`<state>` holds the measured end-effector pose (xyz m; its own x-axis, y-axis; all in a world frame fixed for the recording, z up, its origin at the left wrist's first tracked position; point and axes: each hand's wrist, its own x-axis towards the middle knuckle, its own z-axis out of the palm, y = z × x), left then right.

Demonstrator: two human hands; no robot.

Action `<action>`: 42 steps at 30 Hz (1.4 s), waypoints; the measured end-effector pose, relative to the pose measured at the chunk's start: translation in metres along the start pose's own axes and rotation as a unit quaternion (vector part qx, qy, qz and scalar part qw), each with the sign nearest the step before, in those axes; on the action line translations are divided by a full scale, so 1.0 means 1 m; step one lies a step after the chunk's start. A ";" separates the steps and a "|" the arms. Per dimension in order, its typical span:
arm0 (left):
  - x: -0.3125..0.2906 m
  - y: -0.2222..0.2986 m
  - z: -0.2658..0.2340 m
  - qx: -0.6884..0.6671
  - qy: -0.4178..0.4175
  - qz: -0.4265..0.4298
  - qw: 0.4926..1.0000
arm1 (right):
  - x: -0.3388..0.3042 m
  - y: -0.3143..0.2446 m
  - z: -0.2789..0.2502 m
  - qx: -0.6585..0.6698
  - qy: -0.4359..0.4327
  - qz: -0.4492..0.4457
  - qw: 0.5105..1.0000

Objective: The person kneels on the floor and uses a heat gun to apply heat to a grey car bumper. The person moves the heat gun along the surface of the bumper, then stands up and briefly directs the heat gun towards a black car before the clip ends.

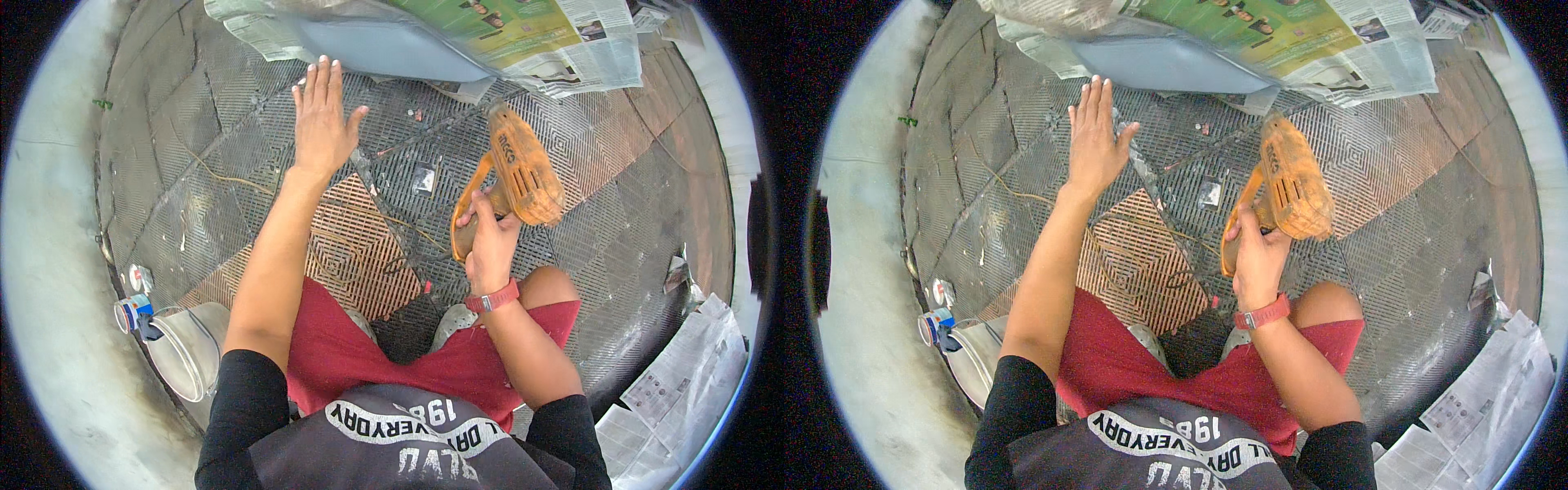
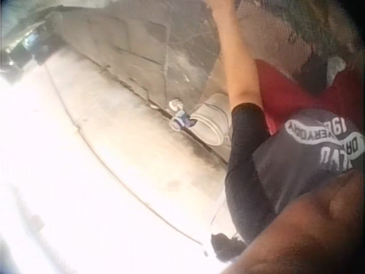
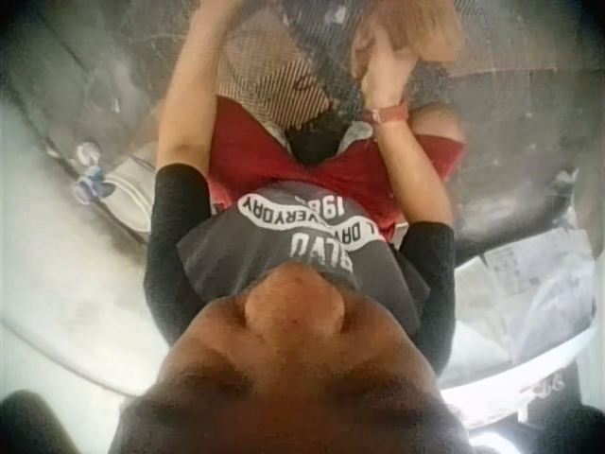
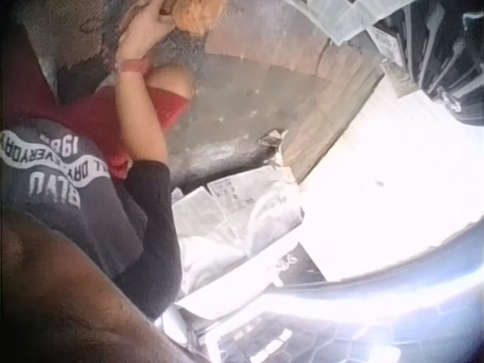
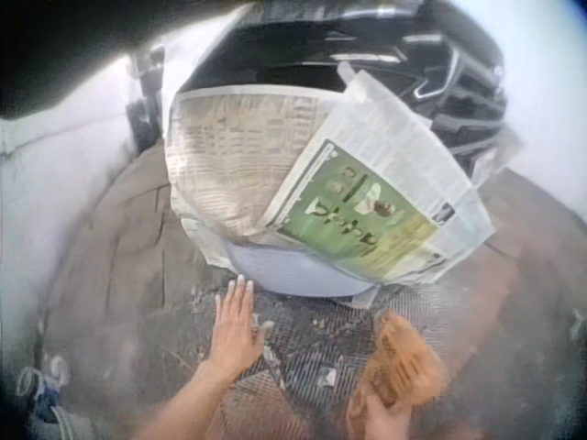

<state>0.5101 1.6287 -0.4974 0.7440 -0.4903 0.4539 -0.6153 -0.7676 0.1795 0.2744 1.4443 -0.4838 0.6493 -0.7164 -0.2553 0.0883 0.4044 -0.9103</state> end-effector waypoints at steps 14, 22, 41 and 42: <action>0.041 0.079 0.088 0.109 0.012 -0.029 0.994 | 0.021 -0.035 -0.047 0.151 -0.014 0.102 0.983; 0.029 0.126 0.110 0.142 -0.105 0.061 0.982 | 0.027 -0.041 -0.059 0.191 -0.007 0.137 0.972; -0.046 -0.102 -0.056 0.042 -0.307 -0.380 0.872 | 0.043 0.011 -0.026 -0.001 0.004 0.035 0.999; -0.053 -0.105 -0.056 0.035 -0.307 -0.379 0.872 | 0.039 0.015 -0.022 -0.025 -0.012 0.044 0.999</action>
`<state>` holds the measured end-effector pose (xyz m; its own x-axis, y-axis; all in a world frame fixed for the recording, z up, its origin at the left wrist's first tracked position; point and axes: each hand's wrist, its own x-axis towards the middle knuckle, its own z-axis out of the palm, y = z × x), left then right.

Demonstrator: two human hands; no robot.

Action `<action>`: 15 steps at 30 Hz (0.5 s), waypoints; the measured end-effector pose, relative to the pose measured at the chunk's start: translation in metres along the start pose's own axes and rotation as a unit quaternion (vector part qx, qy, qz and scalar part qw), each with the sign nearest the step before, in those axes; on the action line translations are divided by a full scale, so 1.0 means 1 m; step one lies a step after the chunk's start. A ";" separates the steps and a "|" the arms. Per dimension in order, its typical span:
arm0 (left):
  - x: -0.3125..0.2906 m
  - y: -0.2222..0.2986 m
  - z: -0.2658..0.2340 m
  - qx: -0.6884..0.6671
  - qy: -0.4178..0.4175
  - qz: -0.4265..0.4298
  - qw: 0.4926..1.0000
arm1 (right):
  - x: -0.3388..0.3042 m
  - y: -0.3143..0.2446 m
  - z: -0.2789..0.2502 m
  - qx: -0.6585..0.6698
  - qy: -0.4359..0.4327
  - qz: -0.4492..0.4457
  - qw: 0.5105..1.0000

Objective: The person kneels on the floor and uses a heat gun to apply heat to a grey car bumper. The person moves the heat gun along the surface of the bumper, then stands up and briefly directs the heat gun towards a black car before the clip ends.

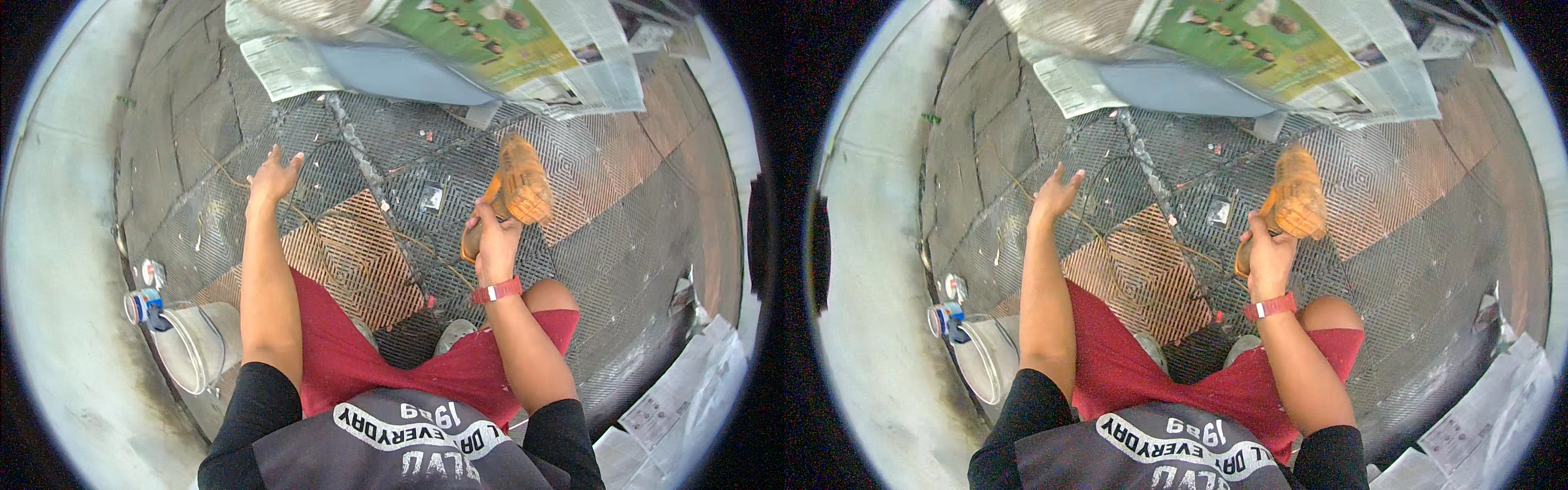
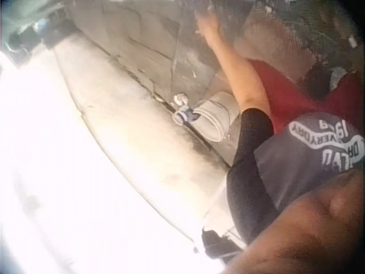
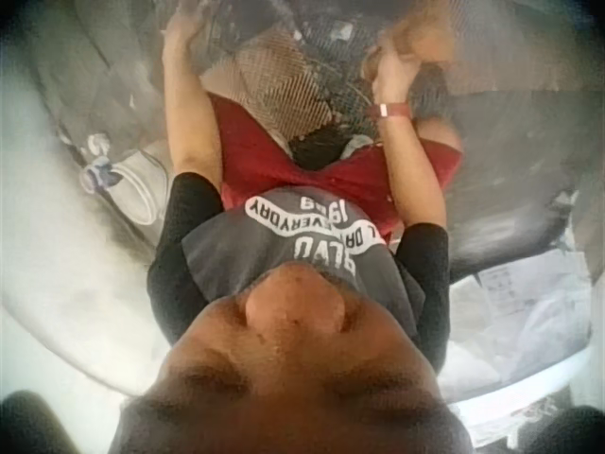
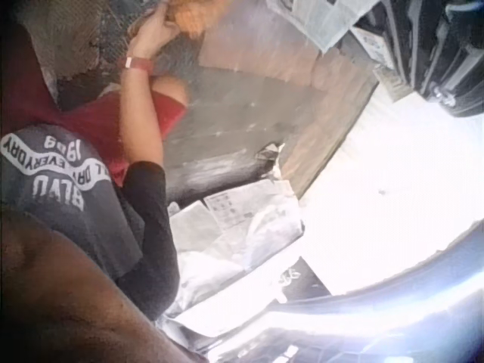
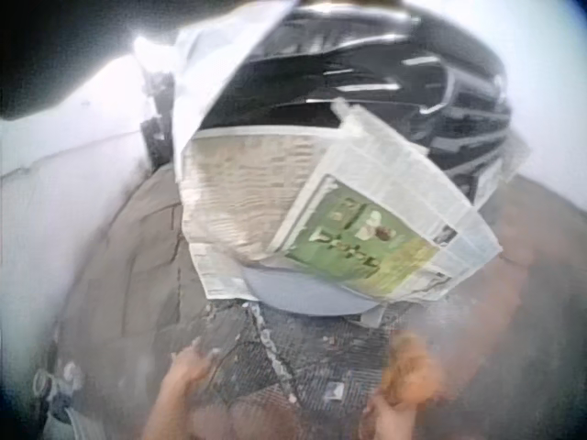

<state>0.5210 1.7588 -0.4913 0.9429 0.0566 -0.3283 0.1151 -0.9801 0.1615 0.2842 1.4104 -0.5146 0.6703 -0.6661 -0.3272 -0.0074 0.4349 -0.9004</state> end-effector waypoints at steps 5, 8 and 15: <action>-0.001 -0.005 -0.005 -0.014 -0.026 0.043 0.999 | -0.026 0.021 0.033 -0.164 -0.104 -0.006 0.981; -0.005 -0.008 -0.005 -0.034 -0.011 0.068 0.997 | -0.031 0.040 0.047 -0.263 -0.181 -0.058 0.946; -0.008 -0.040 -0.025 -0.059 -0.061 0.043 0.995 | -0.054 0.055 0.121 -0.526 -0.296 -0.209 0.769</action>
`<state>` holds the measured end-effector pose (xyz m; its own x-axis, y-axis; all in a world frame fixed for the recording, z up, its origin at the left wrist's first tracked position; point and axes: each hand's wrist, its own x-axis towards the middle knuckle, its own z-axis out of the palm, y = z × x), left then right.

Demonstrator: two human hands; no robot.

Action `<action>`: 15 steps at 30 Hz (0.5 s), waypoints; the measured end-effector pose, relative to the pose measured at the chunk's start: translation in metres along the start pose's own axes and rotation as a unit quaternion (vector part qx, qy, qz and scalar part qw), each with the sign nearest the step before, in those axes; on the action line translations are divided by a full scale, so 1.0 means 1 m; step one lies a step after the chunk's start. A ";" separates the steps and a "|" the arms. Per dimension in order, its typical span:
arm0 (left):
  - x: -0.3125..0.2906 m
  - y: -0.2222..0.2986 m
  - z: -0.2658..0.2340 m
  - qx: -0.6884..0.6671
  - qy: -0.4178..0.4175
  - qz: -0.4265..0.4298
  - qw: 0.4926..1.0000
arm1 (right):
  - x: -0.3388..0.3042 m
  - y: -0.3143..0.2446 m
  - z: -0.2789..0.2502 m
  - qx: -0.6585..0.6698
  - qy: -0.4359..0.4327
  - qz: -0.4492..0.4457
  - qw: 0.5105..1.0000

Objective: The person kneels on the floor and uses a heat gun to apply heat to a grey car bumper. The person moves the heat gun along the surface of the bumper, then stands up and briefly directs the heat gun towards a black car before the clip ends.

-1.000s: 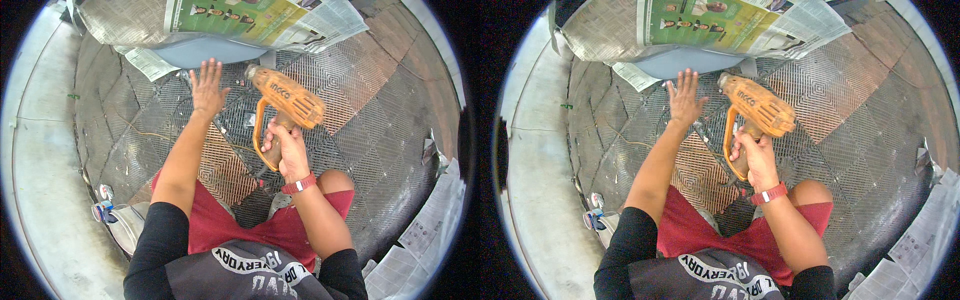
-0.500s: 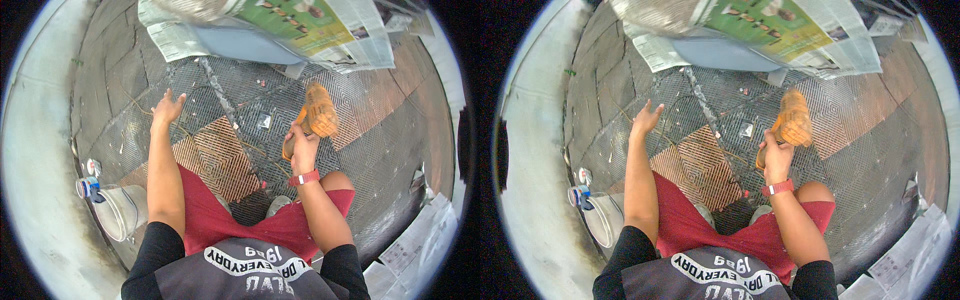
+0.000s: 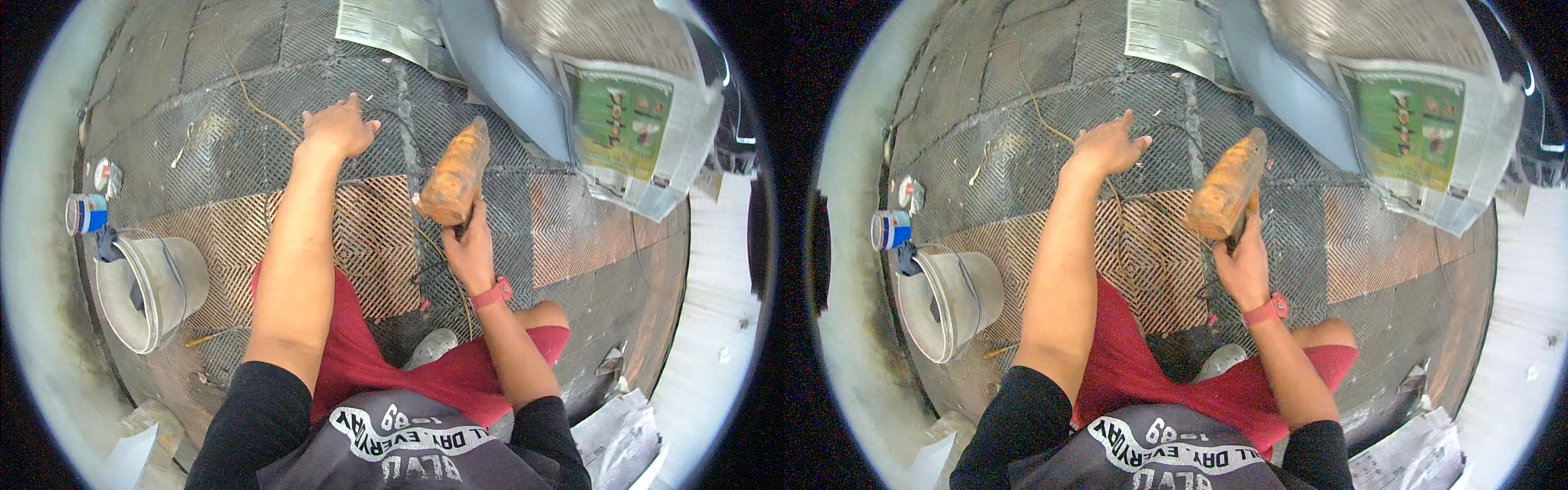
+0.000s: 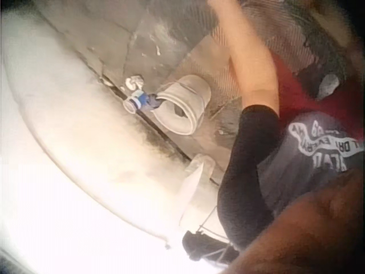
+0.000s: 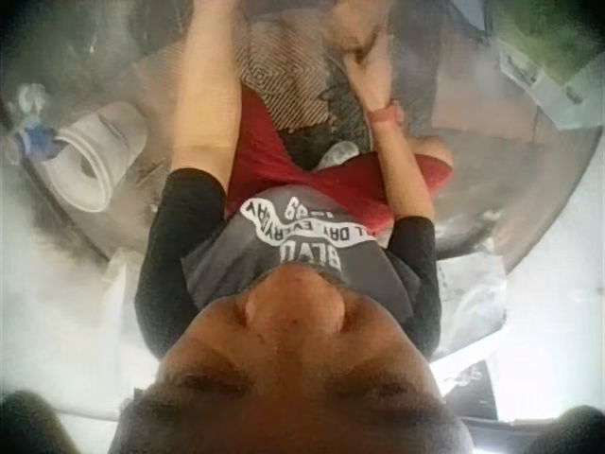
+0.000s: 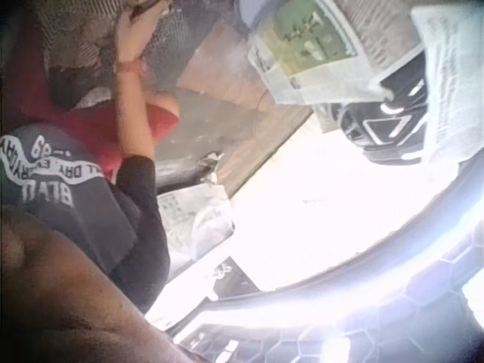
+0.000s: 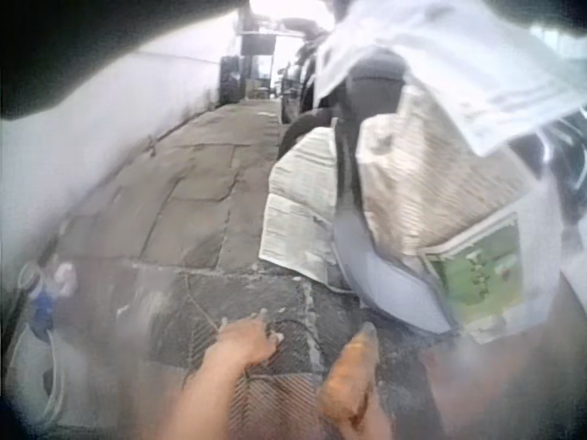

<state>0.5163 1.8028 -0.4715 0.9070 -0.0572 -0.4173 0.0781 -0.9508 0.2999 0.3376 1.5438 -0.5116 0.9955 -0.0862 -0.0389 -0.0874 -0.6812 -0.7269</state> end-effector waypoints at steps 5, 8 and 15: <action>-0.002 -0.035 -0.020 -0.057 0.022 -0.043 0.997 | 0.050 -0.036 0.055 -0.030 0.043 -0.064 0.997; -0.006 -0.049 -0.028 -0.093 0.057 -0.053 0.993 | 0.078 -0.057 0.068 -0.061 0.039 -0.112 0.991; -0.009 -0.055 -0.036 -0.144 0.093 -0.057 0.984 | 0.117 -0.114 0.072 -0.089 0.057 -0.127 0.986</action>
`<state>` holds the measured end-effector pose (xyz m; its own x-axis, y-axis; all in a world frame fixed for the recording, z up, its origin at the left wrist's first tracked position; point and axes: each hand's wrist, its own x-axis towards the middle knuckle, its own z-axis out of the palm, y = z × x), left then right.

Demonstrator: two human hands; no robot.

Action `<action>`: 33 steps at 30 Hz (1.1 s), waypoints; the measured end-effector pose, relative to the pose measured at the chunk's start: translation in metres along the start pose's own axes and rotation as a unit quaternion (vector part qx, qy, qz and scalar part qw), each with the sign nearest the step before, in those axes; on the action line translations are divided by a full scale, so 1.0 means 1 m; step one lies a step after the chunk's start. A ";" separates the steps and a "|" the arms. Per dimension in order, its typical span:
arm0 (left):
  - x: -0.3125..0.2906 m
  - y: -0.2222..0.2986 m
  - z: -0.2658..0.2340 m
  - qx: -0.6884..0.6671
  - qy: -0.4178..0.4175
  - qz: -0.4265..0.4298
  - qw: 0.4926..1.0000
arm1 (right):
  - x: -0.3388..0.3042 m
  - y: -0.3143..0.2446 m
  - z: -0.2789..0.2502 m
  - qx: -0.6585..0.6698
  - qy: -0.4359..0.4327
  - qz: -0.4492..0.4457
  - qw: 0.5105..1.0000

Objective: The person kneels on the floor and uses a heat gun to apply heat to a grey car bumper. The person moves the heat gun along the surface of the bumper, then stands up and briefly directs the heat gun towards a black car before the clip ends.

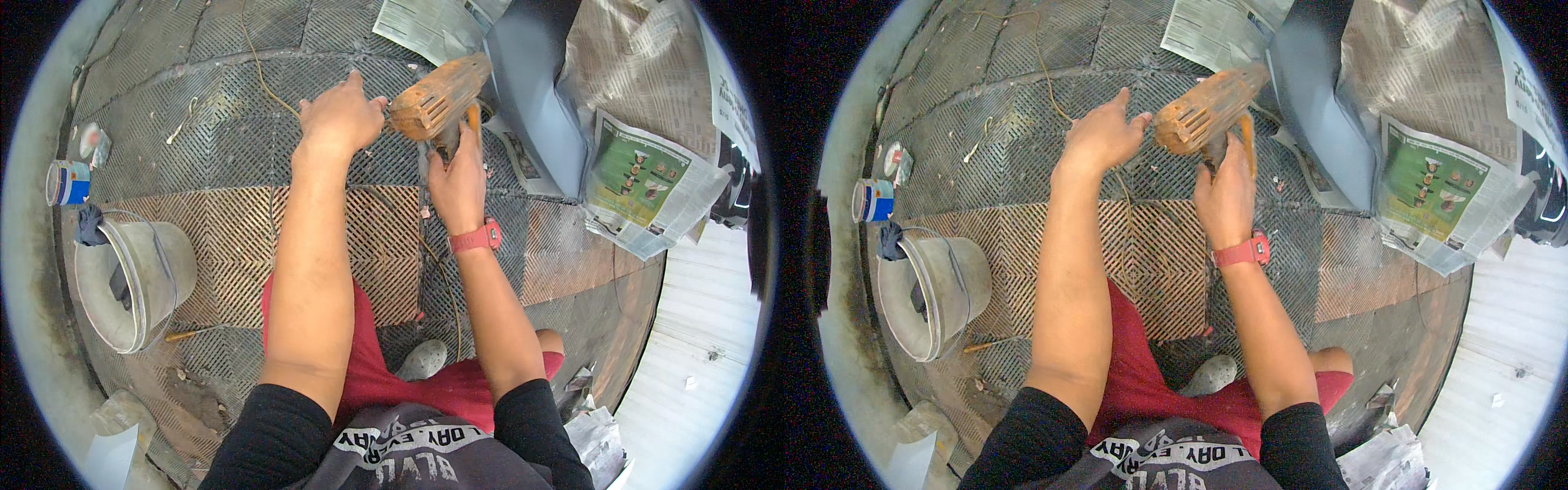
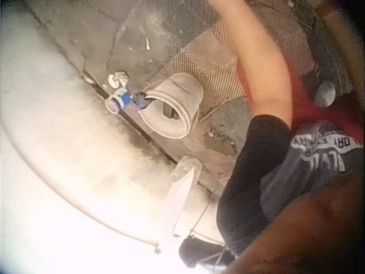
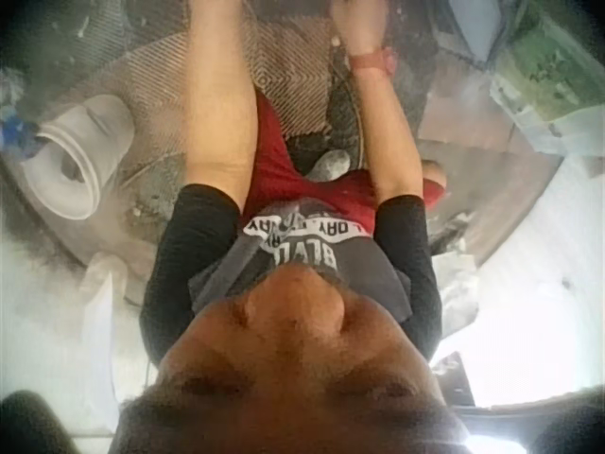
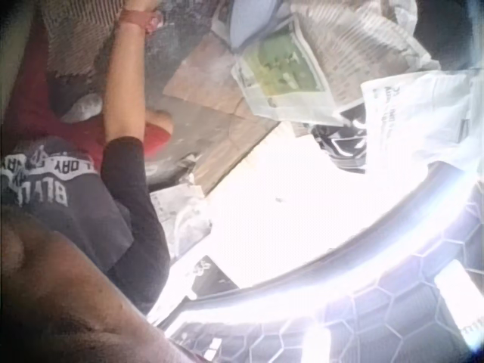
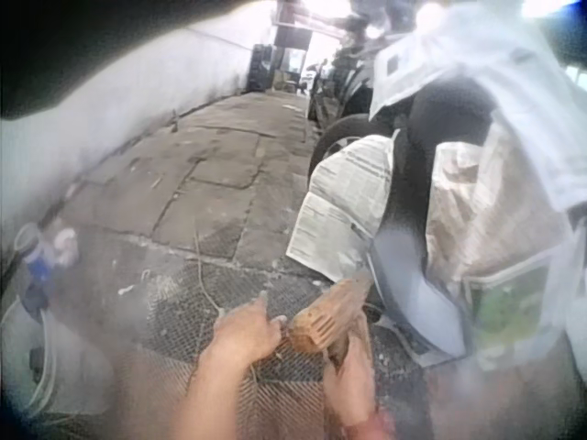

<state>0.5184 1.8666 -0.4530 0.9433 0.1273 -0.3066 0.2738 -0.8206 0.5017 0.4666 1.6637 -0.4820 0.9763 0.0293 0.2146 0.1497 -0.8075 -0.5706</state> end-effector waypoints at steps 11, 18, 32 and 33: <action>-0.003 -0.012 -0.006 -0.060 0.234 0.033 0.970 | 0.037 -0.009 0.023 -0.076 0.061 -0.076 0.992; -0.009 -0.012 -0.010 -0.107 0.310 0.058 0.943 | 0.054 0.015 0.055 -0.098 -0.038 0.001 0.994; -0.008 -0.017 -0.011 -0.103 0.243 0.050 0.963 | -0.033 0.013 0.021 -0.046 -0.053 -0.001 0.998; -0.008 -0.015 -0.011 -0.100 0.238 0.050 0.965 | -0.039 0.004 0.011 -0.050 -0.032 0.001 0.998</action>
<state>0.5085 1.8843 -0.4488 0.9330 0.3342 0.1337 0.1631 -0.7236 0.6707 0.4310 1.6655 -0.5009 0.9852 0.0622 0.1600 0.1339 -0.8619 -0.4891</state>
